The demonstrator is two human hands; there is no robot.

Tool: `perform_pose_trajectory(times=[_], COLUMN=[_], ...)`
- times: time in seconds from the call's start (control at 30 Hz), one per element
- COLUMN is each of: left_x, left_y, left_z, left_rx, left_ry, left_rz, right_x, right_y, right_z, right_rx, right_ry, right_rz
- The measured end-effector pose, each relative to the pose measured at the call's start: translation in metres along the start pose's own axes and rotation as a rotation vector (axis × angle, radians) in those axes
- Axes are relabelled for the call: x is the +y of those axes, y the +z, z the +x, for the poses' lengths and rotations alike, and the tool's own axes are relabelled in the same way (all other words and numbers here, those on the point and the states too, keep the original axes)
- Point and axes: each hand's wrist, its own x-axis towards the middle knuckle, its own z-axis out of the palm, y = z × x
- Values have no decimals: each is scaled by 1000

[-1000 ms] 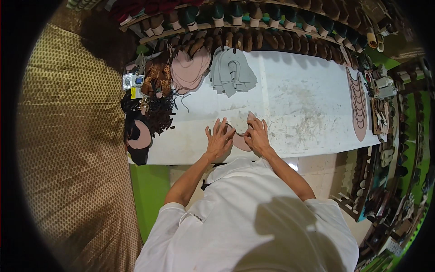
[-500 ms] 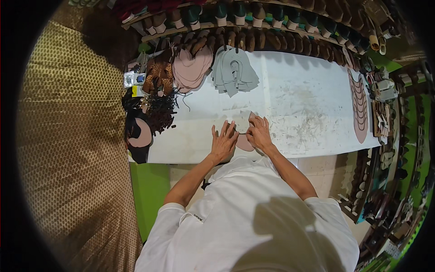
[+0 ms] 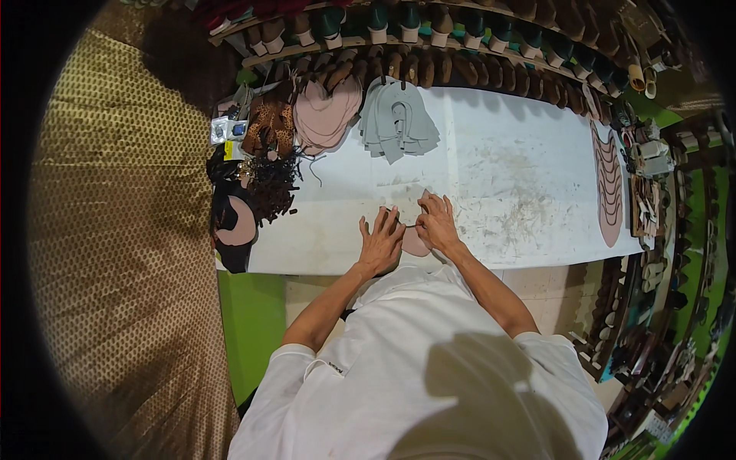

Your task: Manually assembling and aligning leather shoe components on an industrial workbench.

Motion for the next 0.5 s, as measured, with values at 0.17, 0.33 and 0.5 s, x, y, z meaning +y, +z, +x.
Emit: perform_pose_trajectory(times=[0.17,0.33,0.5], left_x=[5,18,24], left_y=[1,2,5], left_z=[-1,1,-1], left_rx=[-6,-69,-2], left_ry=[24,-103,-113], left_rz=[69,-57,-84], right_x=[0,3,5], right_y=[-2,0,0], right_z=[4,6,8], right_rx=[-19,-28,-52], right_ry=[-9,-16,-12], right_rz=[-3,-4,5])
